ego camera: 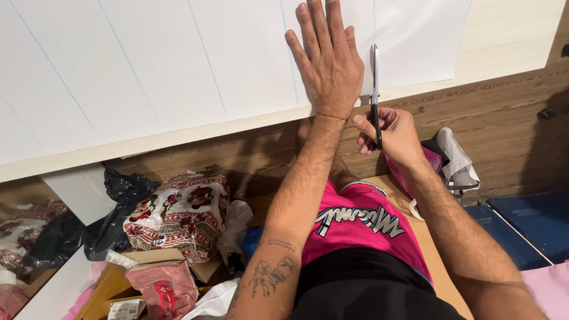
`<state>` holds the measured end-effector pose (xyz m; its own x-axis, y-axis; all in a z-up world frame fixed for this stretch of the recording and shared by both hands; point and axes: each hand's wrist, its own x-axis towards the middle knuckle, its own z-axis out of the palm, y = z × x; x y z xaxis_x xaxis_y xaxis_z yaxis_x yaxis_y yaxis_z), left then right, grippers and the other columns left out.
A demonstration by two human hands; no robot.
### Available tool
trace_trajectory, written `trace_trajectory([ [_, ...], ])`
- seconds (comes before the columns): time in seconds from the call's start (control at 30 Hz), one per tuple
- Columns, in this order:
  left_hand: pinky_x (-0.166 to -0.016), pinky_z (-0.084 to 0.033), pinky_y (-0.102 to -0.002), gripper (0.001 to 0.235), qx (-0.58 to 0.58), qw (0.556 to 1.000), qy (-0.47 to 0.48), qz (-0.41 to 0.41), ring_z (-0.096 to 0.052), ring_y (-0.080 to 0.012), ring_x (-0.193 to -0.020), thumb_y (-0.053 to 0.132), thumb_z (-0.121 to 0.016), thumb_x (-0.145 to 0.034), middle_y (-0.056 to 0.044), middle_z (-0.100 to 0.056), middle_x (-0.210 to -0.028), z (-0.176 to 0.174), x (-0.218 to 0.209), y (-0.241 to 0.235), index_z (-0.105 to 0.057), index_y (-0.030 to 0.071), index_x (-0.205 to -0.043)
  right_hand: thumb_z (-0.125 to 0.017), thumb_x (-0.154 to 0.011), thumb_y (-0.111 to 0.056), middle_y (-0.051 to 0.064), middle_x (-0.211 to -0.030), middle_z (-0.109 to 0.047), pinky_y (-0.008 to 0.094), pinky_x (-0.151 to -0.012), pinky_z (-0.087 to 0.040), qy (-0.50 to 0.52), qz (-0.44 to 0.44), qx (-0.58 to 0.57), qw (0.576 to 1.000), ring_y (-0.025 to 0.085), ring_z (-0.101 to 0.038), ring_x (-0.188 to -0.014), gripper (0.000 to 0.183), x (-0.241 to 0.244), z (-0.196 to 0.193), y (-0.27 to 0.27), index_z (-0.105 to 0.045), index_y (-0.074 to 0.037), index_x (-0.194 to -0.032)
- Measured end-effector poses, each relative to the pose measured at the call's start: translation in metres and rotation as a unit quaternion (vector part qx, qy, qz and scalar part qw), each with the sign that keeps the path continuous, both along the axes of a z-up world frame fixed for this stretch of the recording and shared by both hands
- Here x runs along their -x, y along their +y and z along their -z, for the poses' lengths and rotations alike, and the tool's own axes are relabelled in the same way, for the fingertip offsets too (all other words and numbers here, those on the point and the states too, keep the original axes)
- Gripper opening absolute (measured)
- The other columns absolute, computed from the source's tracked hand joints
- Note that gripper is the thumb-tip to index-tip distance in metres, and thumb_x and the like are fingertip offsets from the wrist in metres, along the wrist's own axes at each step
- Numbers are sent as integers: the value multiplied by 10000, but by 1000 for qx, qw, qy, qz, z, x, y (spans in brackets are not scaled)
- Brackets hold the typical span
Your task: Cutting along marked lines on a large sheet of paper using scissors on a workshop table
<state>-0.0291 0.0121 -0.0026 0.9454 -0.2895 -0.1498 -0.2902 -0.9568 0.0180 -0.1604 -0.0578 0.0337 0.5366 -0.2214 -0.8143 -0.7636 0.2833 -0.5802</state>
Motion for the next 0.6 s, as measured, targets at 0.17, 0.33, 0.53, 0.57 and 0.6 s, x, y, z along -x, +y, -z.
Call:
trace_trajectory([
  [0.17, -1302, -113, -578, 522, -4, 1000, 15, 4, -196, -331, -1593, 416, -419, -1225, -145, -243, -1703, -2, -1, 0, -280, 147, -1650, -771, -948, -236, 143, -630, -665, 243, -454, -538, 8, -6, 6, 1000, 161, -621, -468, 248, -9, -6, -3, -676, -9, -923],
  [0.33, -1296, -104, -577, 533, -11, 1000, 19, 6, -190, -330, -1595, 418, -442, -1244, -153, -243, -1712, -7, -2, 0, -246, 136, -1651, -743, -981, -215, 131, -625, -667, 252, -461, -570, -30, -39, 8, 999, 158, -632, -466, 245, -10, 5, -10, -670, -4, -880],
  [0.53, -1307, -135, -562, 539, -15, 1000, 8, 1, -186, -311, -1590, 422, -478, -1236, -127, -245, -1708, -9, -1, 0, -267, 152, -1652, -754, -974, -232, 137, -630, -675, 246, -447, -545, -10, -33, 11, 999, 164, -642, -467, 270, -22, 0, -12, -644, -31, -830],
  [0.57, -1308, -139, -564, 528, -8, 1000, -1, -1, -186, -313, -1586, 408, -457, -1224, -126, -255, -1705, -7, -1, 0, -279, 148, -1648, -746, -978, -226, 144, -627, -673, 250, -449, -546, -15, -39, 10, 999, 170, -638, -465, 259, -24, 0, -12, -657, -19, -851],
  [0.6, -1309, -143, -566, 520, -1, 1000, -10, -3, -186, -315, -1582, 395, -436, -1212, -125, -265, -1701, -6, 0, -1, -292, 145, -1645, -739, -983, -220, 151, -623, -672, 254, -451, -546, -20, -45, 10, 999, 175, -635, -463, 250, -25, -1, -14, -669, -7, -871],
])
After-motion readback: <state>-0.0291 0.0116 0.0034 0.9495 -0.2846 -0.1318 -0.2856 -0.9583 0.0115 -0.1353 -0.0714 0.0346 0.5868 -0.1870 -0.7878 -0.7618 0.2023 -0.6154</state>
